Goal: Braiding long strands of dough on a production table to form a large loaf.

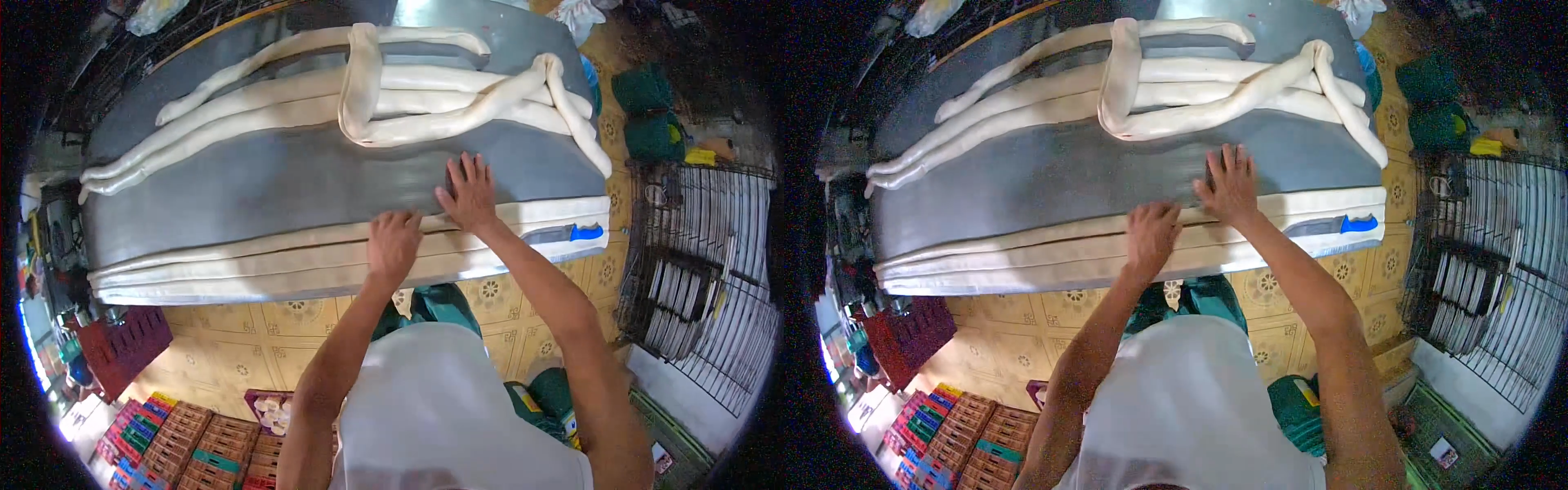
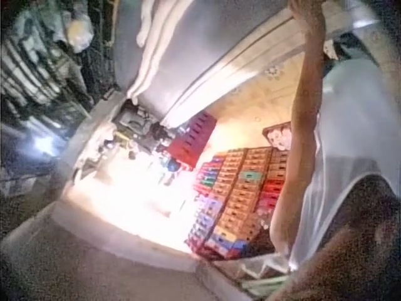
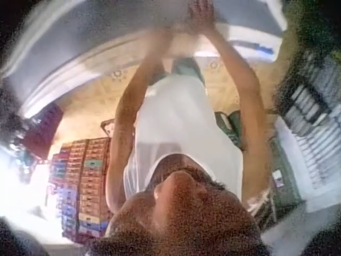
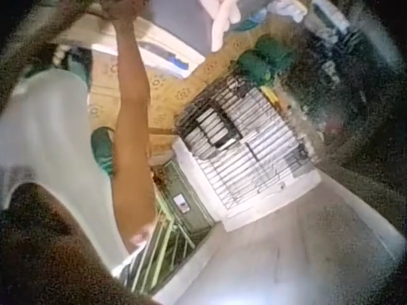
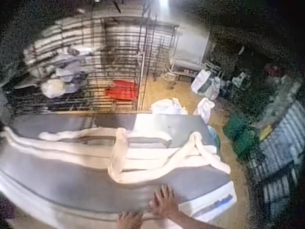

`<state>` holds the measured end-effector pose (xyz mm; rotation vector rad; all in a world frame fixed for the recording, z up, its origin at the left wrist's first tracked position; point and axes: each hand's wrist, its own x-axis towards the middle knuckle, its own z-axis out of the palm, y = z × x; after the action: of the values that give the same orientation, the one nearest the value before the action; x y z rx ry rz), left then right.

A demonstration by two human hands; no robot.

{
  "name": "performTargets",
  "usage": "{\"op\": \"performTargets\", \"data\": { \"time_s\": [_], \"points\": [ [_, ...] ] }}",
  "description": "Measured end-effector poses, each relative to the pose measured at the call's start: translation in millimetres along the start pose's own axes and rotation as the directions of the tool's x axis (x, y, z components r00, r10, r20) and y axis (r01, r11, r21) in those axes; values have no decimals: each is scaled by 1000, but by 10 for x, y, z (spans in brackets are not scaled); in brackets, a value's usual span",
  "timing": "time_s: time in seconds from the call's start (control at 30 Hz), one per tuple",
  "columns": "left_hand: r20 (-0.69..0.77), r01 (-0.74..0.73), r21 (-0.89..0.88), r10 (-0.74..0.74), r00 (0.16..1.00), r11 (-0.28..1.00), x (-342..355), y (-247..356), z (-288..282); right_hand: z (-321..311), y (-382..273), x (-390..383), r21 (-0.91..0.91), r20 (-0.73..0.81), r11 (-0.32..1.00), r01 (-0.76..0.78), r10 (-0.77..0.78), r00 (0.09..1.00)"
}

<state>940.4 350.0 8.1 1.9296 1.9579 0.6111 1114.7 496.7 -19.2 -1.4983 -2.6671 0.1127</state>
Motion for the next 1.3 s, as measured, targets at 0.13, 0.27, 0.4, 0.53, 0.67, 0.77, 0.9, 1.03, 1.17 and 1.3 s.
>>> {"op": "performTargets", "data": {
  "time_s": [0.13,0.27,0.4,0.53,0.67,0.77,0.9,1.03,1.17,1.3],
  "points": [
    [58,71,-2,-71,996,997,-43,-101,-151,72,-312,23,152,-67,980,130,-121,990],
    [62,64,89,-69,996,994,-67,-265,-273,132,-534,68,10,-82,999,53,-52,995],
    [128,117,99,-129,983,988,-148,-469,-374,144,-751,130,118,-189,976,183,-159,969],
    [61,3,-3,-3,998,1000,-263,-678,-472,112,-977,168,101,-83,994,46,-38,996],
    [-36,84,-24,-85,996,996,-375,-899,-615,111,-1225,182,214,37,974,67,-77,996],
    [67,-57,85,51,996,995,-457,-1107,-746,136,-1417,205,142,-113,984,104,-88,990],
    [3,143,47,-143,990,989,-592,-1435,-906,143,-1734,268,39,-36,997,60,-59,998],
    [33,-38,20,37,999,999,-737,-1747,-1022,88,-2068,343,67,-7,992,106,-106,994],
    [-37,10,95,-7,999,995,-826,-2010,-1132,60,-2340,408,12,-126,997,77,-75,989],
    [69,98,-14,-97,993,995,-927,-2208,-1316,90,-2593,420,187,21,982,6,-10,1000]
  ]
}}
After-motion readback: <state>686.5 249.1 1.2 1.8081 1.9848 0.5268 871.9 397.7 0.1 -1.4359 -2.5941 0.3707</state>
